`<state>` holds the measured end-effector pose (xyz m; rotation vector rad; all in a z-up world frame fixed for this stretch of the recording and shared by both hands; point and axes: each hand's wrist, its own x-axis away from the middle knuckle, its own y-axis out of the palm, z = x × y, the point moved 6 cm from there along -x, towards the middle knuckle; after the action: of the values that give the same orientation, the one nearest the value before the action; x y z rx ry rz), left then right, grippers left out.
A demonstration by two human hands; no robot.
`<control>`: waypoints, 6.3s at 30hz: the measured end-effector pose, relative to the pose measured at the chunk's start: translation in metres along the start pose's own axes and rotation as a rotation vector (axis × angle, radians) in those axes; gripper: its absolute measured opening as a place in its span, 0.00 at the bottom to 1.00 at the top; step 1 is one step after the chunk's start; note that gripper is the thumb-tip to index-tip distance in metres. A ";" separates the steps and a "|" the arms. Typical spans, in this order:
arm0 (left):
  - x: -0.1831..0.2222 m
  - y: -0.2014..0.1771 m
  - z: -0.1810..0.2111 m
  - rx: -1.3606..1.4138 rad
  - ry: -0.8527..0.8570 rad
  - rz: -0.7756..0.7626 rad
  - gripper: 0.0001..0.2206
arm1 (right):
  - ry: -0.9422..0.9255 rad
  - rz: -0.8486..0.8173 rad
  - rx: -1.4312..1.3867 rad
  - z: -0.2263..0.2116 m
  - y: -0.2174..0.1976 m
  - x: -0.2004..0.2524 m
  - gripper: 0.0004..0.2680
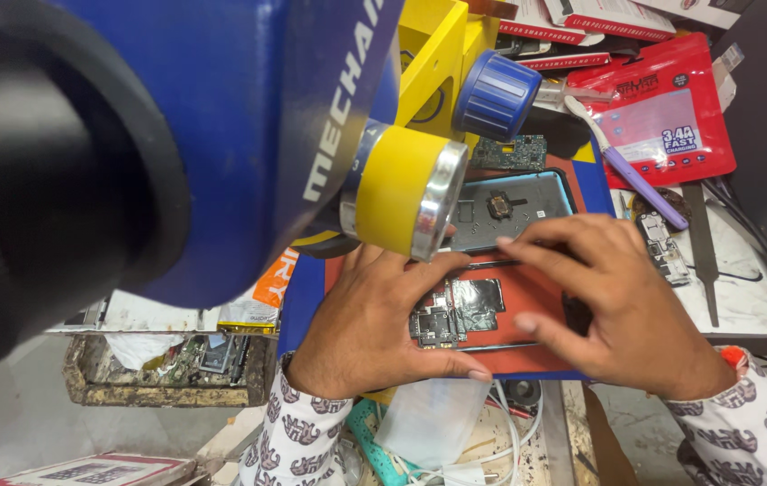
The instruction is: The person removes a black component from the internal chassis of a mobile phone and uses tweezers to manipulate small internal parts.
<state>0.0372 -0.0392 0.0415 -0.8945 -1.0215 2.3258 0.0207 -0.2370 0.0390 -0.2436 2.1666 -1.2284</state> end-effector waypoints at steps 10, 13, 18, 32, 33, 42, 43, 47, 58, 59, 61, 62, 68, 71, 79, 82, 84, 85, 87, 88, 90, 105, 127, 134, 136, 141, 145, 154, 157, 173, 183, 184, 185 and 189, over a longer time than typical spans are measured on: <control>0.009 -0.002 -0.031 0.056 -0.271 0.293 0.10 | 0.285 0.302 -0.047 0.016 -0.010 0.010 0.08; 0.012 0.001 -0.037 0.008 -0.353 0.242 0.10 | 0.259 0.279 -0.035 0.013 -0.009 0.008 0.07; 0.006 -0.008 -0.020 0.012 -0.123 0.380 0.09 | 0.177 0.170 0.003 0.007 -0.004 0.005 0.08; 0.002 -0.018 -0.002 -0.232 -0.178 0.259 0.07 | 0.113 0.112 0.023 0.004 0.000 0.003 0.10; 0.002 -0.018 0.001 -0.265 -0.128 0.297 0.07 | 0.115 0.117 0.023 0.005 0.000 0.003 0.10; 0.004 -0.016 -0.004 -0.211 -0.112 0.345 0.06 | 0.137 0.204 0.042 0.003 -0.006 0.007 0.11; 0.005 -0.016 -0.003 -0.193 -0.114 0.363 0.06 | 0.133 0.216 0.045 0.003 -0.007 0.008 0.11; 0.007 -0.019 0.000 -0.161 -0.082 0.446 0.06 | 0.137 0.279 0.034 0.003 -0.011 0.012 0.11; 0.013 -0.023 -0.002 -0.019 -0.081 0.495 0.07 | 0.236 0.356 -0.026 0.012 -0.010 0.033 0.09; 0.013 -0.023 -0.004 0.002 -0.105 0.454 0.09 | 0.196 0.380 -0.028 0.011 -0.011 0.034 0.09; 0.013 -0.022 -0.005 0.022 -0.102 0.403 0.11 | 0.119 0.400 0.020 0.007 -0.011 0.038 0.10; 0.013 -0.022 -0.003 0.023 -0.076 0.393 0.12 | 0.082 0.407 0.043 0.005 -0.011 0.040 0.11; 0.010 -0.018 0.001 0.045 -0.010 0.253 0.11 | -0.033 0.275 -0.010 0.001 -0.013 0.035 0.16; 0.005 -0.015 0.007 0.045 0.067 0.125 0.15 | -0.118 0.224 -0.002 -0.006 -0.013 0.032 0.17; 0.001 -0.008 0.010 0.010 0.105 -0.013 0.27 | -0.151 -0.033 -0.071 -0.008 -0.003 0.016 0.18; 0.001 -0.006 0.008 -0.018 0.107 -0.028 0.29 | -0.176 -0.095 -0.099 -0.008 0.000 0.013 0.21; 0.000 -0.004 0.007 -0.021 0.097 -0.037 0.31 | -0.181 -0.118 -0.104 -0.007 0.001 0.012 0.22; 0.000 -0.004 0.007 -0.029 0.103 -0.033 0.32 | -0.174 -0.126 -0.101 -0.007 0.001 0.012 0.21; 0.001 -0.005 0.007 -0.047 0.114 -0.025 0.33 | -0.150 -0.135 -0.092 -0.008 0.002 0.010 0.20; 0.001 -0.006 0.008 -0.034 0.116 -0.017 0.35 | -0.134 -0.134 -0.088 -0.008 0.002 0.009 0.19; 0.001 -0.008 0.008 -0.007 0.121 -0.001 0.37 | -0.115 -0.100 -0.086 -0.010 0.001 0.007 0.17; 0.009 -0.019 -0.012 -0.101 -0.115 0.318 0.07 | 0.168 0.253 0.027 0.004 -0.012 0.015 0.11; -0.001 -0.003 0.010 -0.017 0.103 -0.018 0.36 | 0.418 0.454 0.028 0.012 -0.016 0.032 0.06; -0.004 -0.003 0.009 -0.041 0.004 -0.108 0.31 | 0.612 0.175 0.060 -0.002 -0.015 0.036 0.06; -0.003 -0.003 0.014 -0.076 0.055 -0.083 0.29 | 0.581 0.152 0.083 -0.006 -0.013 0.032 0.06; -0.004 0.021 0.039 -0.184 0.232 -0.052 0.26 | 0.511 0.058 0.185 -0.008 -0.011 0.023 0.06; 0.000 0.028 0.044 -0.203 0.298 0.015 0.20 | 0.404 -0.031 0.234 -0.001 -0.006 0.019 0.06; 0.001 0.033 0.044 -0.253 0.305 0.002 0.20 | 0.484 -0.114 -0.011 0.022 -0.013 0.019 0.08; 0.002 0.032 0.043 -0.251 0.299 0.003 0.21 | 0.501 -0.102 0.095 0.014 -0.008 0.021 0.08; 0.004 0.035 0.042 -0.274 0.322 -0.015 0.21 | 0.300 -0.243 0.376 -0.006 -0.003 0.008 0.07; 0.005 0.034 0.043 -0.268 0.316 -0.005 0.20 | 0.737 0.049 -0.184 0.044 -0.011 0.061 0.08; 0.004 0.034 0.043 -0.265 0.317 -0.010 0.20 | 0.772 0.068 -0.236 0.046 -0.010 0.066 0.09; 0.003 0.034 0.043 -0.262 0.318 -0.015 0.20 | 0.807 0.088 -0.288 0.049 -0.009 0.070 0.10; 0.003 0.033 0.043 -0.258 0.318 -0.018 0.20 | 0.820 0.100 -0.171 0.042 -0.013 0.066 0.13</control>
<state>0.0002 -0.0788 0.0373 -1.2992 -1.1959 1.9792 -0.0080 -0.3029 0.0055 0.3676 2.9317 -1.2091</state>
